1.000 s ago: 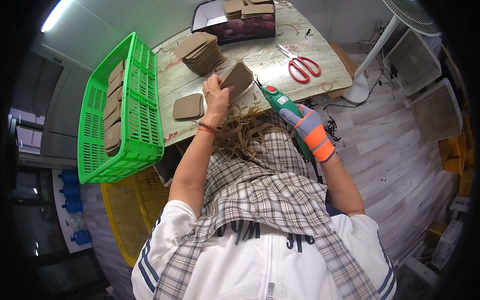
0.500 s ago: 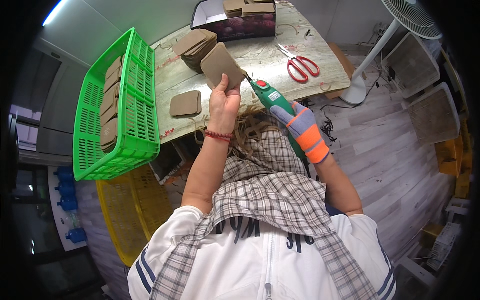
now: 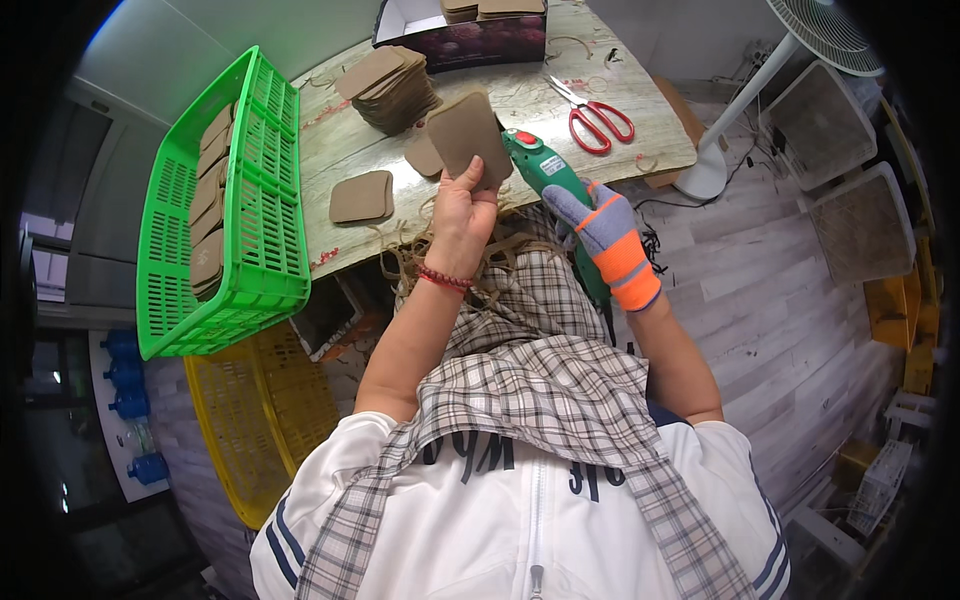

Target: The person uses a green rotary tool to smooth the edges of small rectangular cardboard pieces. They handle the pieces one at a time, rotating them to treat each edge, then place the finished pieces into a nearby box.

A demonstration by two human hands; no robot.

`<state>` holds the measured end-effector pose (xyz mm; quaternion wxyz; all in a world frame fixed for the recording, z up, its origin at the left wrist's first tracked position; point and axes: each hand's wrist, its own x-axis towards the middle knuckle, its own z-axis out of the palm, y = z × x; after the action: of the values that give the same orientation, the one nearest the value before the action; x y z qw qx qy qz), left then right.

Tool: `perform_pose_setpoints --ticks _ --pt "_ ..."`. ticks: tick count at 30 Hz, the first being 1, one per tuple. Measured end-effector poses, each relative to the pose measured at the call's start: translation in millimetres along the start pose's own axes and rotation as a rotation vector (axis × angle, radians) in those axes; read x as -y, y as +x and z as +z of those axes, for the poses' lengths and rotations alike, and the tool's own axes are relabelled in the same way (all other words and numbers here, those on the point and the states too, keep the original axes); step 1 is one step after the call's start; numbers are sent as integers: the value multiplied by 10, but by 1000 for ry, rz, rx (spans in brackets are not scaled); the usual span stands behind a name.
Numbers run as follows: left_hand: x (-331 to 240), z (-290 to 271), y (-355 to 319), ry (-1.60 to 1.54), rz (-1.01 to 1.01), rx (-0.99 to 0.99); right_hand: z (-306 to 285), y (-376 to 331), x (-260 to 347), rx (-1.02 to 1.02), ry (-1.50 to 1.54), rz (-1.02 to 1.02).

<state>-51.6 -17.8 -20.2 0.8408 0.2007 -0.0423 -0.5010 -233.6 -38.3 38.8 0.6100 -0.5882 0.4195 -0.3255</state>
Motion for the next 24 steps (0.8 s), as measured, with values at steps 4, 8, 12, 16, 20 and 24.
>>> perform_pose_setpoints --ticks 4,8,12,16,20,24 --pt "46 -82 -110 86 -83 29 -62 40 22 -14 -12 2" --pt "-74 -140 -138 237 -55 93 -115 13 108 24 -10 -10" --pt "-369 -164 -66 389 -46 166 -251 -50 210 74 -105 2" --pt "-744 -197 42 611 -132 224 -329 -96 263 157 -252 32" --pt "-954 -180 51 759 -251 262 -313 -112 257 200 -375 23" --pt "-967 -211 -18 794 -384 230 -210 -102 198 197 -327 23"
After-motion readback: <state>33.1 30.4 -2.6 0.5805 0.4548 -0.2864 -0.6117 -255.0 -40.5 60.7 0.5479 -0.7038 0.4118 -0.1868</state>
